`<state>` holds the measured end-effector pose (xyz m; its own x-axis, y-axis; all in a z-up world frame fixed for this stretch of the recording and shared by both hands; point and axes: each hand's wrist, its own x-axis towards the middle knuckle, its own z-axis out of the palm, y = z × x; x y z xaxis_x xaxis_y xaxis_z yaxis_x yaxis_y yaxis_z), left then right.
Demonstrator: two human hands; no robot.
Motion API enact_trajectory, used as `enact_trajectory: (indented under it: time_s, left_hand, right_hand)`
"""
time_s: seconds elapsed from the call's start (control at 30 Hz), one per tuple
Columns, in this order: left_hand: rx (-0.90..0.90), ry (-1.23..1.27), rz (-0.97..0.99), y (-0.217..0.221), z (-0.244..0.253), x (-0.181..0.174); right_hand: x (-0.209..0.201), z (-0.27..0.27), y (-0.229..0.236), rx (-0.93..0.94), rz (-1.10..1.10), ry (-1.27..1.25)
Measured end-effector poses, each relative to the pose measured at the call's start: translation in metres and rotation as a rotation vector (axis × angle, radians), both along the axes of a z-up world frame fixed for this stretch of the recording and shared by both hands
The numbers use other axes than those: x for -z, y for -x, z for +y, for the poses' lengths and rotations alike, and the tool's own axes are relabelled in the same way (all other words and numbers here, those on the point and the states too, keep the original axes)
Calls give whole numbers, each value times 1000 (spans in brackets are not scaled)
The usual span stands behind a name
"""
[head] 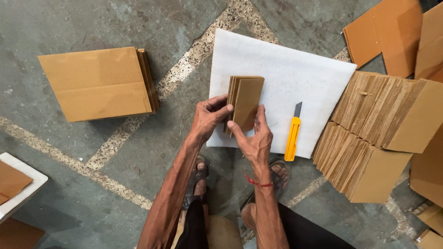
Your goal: The person sits on the floor and uses a yellow utility knife to cut small rectangular pieces of cardboard on a white protective sheet. They repeatedly pick up folded cardboard pieces, align them, score the creases, and cut them into smaller sections, stacking the finished pieces to the side.
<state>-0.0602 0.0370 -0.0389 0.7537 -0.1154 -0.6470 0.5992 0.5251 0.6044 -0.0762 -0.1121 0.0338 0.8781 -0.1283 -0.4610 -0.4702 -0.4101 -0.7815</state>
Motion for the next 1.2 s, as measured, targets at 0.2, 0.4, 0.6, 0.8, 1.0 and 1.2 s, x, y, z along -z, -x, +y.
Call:
enact_trajectory:
  time_s: [0.2, 0.4, 0.6, 0.8, 1.0, 1.2]
  left_hand:
    - [7, -97, -38, 3, -3, 14]
    - [7, -248, -106, -1, -8, 14]
    - [1, -371, -198, 10, 6, -4]
    - [44, -238, -69, 43, 4, -22]
    - [32, -487, -175, 73, -20, -35]
    - [425, -259, -186, 141, -27, -38]
  right_hand:
    - [4, -12, 3, 10, 9, -108]
    - [-5, -30, 1, 82, -14, -58]
    - [-6, -54, -6, -8, -274, 660]
    - [2, -31, 2, -55, -120, -219]
    - [-25, 6, 10, -131, -97, -67]
    - [-74, -75, 17, 29, -17, -219]
